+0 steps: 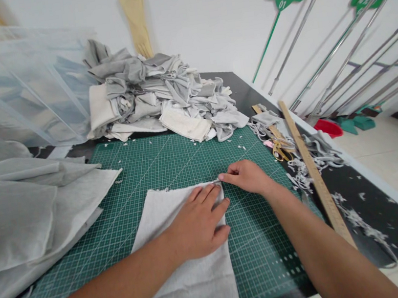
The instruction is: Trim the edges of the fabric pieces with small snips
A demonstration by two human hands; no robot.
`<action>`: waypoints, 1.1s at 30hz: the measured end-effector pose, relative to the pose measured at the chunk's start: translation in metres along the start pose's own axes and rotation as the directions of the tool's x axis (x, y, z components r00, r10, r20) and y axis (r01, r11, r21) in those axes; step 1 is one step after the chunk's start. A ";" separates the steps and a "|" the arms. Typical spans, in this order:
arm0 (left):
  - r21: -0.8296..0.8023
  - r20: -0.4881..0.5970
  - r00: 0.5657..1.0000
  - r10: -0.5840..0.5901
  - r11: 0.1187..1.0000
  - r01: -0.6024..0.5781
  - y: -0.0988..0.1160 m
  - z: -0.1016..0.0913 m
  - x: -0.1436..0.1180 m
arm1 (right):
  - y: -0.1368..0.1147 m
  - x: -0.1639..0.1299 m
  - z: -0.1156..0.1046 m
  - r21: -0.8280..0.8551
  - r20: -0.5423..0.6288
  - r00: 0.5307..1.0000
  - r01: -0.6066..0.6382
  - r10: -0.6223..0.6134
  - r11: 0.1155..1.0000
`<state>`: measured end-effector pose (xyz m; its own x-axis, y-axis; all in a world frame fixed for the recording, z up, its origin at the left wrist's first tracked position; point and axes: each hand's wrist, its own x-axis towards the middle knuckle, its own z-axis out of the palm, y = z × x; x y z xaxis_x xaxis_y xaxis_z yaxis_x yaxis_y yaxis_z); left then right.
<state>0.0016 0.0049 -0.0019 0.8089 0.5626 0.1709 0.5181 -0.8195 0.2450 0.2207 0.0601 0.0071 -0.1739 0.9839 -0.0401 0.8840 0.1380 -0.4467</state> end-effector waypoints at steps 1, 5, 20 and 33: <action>0.001 0.000 1.000 0.001 1.000 -0.001 0.000 0.000 0.000 | -0.001 0.000 0.000 -0.008 0.000 1.000 0.002 -0.002 1.000; 0.009 0.003 1.000 0.000 1.000 0.000 0.000 0.000 0.001 | -0.005 -0.001 0.000 -0.038 -0.012 1.000 0.014 -0.015 0.999; 0.017 0.020 1.000 -0.002 1.000 0.001 0.000 -0.001 0.001 | -0.004 0.004 0.006 0.008 -0.039 0.999 0.019 -0.018 1.000; 0.009 0.014 1.000 -0.004 1.000 0.004 0.000 0.000 0.000 | -0.004 -0.001 0.005 -0.049 0.010 0.998 0.070 -0.070 0.996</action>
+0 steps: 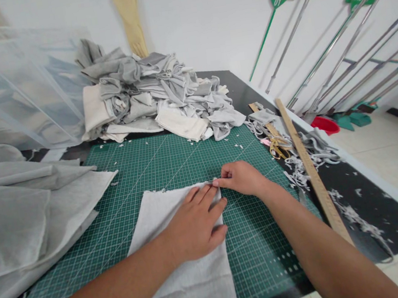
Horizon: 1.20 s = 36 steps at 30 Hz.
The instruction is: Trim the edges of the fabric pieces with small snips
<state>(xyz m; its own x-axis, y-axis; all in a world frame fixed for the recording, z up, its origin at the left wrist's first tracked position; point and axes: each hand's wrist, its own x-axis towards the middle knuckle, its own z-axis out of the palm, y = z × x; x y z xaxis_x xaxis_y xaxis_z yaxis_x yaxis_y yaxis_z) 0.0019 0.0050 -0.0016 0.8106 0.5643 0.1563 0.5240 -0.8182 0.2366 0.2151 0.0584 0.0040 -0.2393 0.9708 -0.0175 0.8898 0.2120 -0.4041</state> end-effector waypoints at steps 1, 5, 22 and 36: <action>-0.001 0.003 1.000 -0.001 1.000 0.001 0.000 0.000 0.000 | 0.000 0.000 0.000 0.000 0.000 1.000 -0.005 0.005 1.000; -0.002 0.003 1.000 0.004 1.000 -0.004 0.000 -0.001 0.000 | -0.001 0.001 0.001 -0.022 -0.005 1.000 -0.027 0.027 0.999; 0.001 0.011 1.000 0.001 1.000 -0.001 0.001 -0.002 0.000 | 0.003 0.002 -0.002 0.095 0.008 0.999 -0.049 0.049 0.994; 0.006 0.006 1.000 0.007 1.000 -0.007 0.000 0.000 0.001 | -0.001 0.003 -0.001 -0.032 -0.030 0.997 -0.070 0.069 0.997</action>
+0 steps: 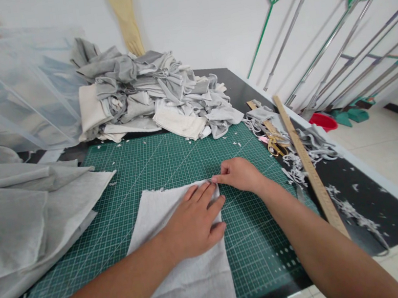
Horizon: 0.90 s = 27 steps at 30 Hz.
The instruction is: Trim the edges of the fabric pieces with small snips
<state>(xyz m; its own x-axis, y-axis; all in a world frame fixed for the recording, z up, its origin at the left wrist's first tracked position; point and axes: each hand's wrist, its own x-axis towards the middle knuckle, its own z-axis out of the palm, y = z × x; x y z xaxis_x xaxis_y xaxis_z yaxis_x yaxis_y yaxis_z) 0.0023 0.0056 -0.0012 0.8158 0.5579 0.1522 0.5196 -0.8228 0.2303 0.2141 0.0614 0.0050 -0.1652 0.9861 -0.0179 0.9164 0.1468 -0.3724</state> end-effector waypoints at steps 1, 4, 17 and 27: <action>-0.001 0.001 1.000 -0.001 1.000 0.001 0.000 0.000 0.000 | 0.000 0.000 0.000 0.009 0.007 1.000 -0.002 0.002 1.000; -0.002 0.004 1.000 0.000 1.000 0.000 0.000 -0.001 0.000 | 0.002 0.000 -0.002 0.052 0.031 0.999 -0.011 0.010 0.999; 0.000 -0.009 1.000 0.008 1.000 -0.008 0.001 -0.001 0.001 | 0.004 0.000 -0.002 0.073 0.050 0.999 0.007 -0.010 0.997; -0.004 0.008 1.000 -0.001 1.000 0.001 0.001 -0.001 0.001 | 0.001 -0.001 -0.001 0.075 0.047 0.999 0.002 -0.005 0.997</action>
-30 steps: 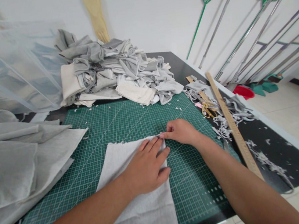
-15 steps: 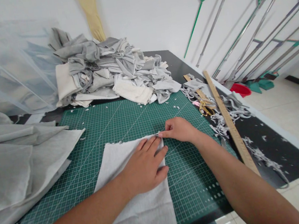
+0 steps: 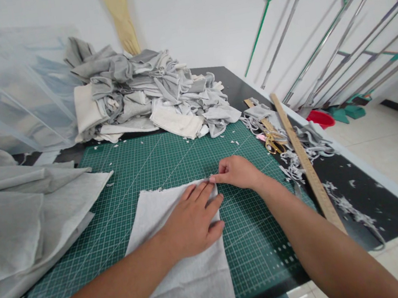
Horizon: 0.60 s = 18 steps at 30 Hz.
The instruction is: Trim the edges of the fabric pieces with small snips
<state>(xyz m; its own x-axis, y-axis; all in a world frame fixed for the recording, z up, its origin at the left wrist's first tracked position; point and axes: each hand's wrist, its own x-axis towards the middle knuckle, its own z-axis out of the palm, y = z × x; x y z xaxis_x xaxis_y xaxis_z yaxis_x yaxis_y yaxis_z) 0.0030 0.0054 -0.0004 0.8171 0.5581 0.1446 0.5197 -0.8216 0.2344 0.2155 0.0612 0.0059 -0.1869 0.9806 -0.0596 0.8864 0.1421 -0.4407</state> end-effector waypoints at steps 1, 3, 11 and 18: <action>-0.001 0.001 1.000 0.000 1.000 0.000 0.000 0.000 0.000 | -0.001 0.000 0.000 -0.007 0.000 1.000 0.002 -0.002 1.000; -0.003 0.002 1.000 0.000 1.000 0.000 0.000 0.000 0.000 | -0.002 0.000 0.001 -0.033 -0.005 1.000 0.005 -0.005 0.999; 0.002 0.005 1.000 0.000 1.000 0.000 0.001 -0.001 0.000 | -0.004 0.001 0.001 -0.050 -0.013 1.000 0.001 -0.001 0.999; 0.000 0.023 1.000 -0.008 1.000 0.008 0.000 0.000 0.000 | -0.003 0.000 0.002 -0.009 -0.032 0.999 0.014 -0.015 1.000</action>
<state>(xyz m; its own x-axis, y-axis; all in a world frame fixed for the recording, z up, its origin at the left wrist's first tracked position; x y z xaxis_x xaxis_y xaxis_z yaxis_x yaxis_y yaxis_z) 0.0032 0.0056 -0.0002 0.8186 0.5616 0.1202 0.5260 -0.8172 0.2356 0.2118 0.0607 0.0057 -0.1862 0.9822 -0.0247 0.8873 0.1573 -0.4334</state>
